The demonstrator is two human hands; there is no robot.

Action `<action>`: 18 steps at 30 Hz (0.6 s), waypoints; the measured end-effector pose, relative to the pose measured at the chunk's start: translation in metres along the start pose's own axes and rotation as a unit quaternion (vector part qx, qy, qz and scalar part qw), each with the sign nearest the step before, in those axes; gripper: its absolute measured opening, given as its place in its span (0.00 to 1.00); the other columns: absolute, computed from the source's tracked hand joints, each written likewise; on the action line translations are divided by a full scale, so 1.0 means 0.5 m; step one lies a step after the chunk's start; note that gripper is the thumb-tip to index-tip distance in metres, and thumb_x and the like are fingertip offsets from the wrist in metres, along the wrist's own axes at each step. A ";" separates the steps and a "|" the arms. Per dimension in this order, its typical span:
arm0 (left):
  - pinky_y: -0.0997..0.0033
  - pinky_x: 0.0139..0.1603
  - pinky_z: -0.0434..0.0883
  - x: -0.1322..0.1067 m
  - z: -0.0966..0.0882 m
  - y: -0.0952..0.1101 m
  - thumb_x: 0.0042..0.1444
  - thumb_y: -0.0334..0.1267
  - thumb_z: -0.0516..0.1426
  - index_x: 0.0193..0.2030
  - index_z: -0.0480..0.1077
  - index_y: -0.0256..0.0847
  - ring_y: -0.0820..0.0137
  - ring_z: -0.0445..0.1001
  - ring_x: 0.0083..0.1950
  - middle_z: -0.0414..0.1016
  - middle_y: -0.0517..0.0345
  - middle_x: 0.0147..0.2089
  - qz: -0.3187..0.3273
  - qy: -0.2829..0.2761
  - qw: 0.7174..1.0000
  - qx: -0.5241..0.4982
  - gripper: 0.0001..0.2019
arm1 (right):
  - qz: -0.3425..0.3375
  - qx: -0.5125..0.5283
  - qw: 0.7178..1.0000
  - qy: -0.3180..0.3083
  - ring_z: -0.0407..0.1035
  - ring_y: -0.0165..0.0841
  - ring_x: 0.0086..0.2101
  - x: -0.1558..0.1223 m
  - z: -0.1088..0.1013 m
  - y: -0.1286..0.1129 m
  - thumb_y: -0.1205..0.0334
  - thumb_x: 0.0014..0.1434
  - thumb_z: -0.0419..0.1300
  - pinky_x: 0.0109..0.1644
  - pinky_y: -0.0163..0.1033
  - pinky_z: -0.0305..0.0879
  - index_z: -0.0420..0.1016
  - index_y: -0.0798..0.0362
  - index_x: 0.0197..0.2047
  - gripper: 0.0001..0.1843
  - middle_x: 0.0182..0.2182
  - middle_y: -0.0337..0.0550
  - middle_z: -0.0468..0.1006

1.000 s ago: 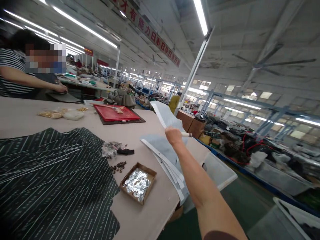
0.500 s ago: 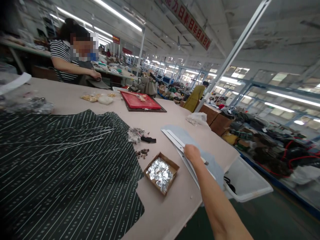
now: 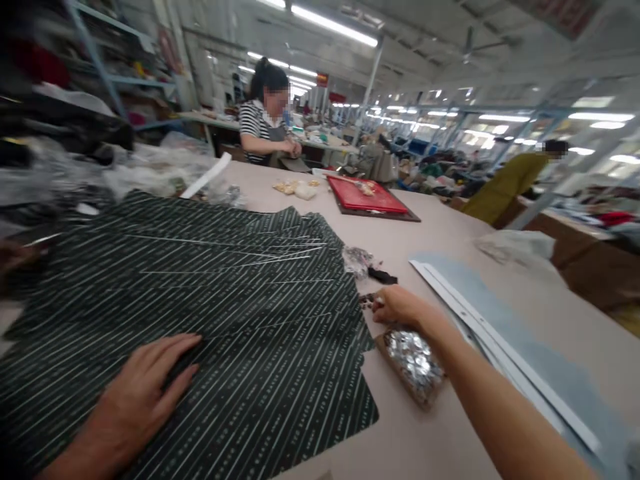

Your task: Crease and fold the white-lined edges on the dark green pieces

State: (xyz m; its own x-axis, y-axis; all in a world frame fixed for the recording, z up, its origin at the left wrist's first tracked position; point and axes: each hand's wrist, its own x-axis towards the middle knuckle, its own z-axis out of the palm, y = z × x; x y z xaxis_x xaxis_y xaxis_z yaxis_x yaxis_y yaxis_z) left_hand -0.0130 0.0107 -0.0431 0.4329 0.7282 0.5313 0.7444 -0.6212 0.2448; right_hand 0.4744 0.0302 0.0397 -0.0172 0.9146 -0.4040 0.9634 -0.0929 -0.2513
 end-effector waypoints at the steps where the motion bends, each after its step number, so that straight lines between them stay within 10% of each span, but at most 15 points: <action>1: 0.54 0.59 0.69 0.001 -0.005 0.001 0.69 0.43 0.49 0.59 0.65 0.44 0.58 0.69 0.56 0.72 0.52 0.55 -0.006 -0.009 1.000 0.002 0.16 | -0.006 0.001 1.000 -0.003 0.73 0.37 0.32 0.007 0.003 0.006 0.66 0.48 0.64 0.36 0.37 0.62 0.82 0.56 0.32 0.07 0.28 0.45 0.81; 18: 0.54 0.56 0.69 0.108 -0.081 0.054 0.60 0.27 0.59 0.49 0.70 0.39 0.56 0.65 0.52 0.69 0.52 0.49 -0.145 -0.268 0.952 0.003 0.10 | 0.019 -0.012 0.999 0.026 0.63 0.30 0.22 0.032 -0.021 0.016 0.57 0.48 0.66 0.28 0.39 0.54 0.72 0.52 0.20 0.12 0.18 0.40 0.71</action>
State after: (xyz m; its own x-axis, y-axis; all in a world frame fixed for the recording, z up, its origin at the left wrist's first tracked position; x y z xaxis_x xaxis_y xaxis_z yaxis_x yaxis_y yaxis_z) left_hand 0.0100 0.0213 0.0250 0.4053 0.9128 -0.0492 0.8743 -0.3714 0.3125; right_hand 0.4845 0.0482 0.0403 0.0331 0.9299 -0.3663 0.9691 -0.1195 -0.2159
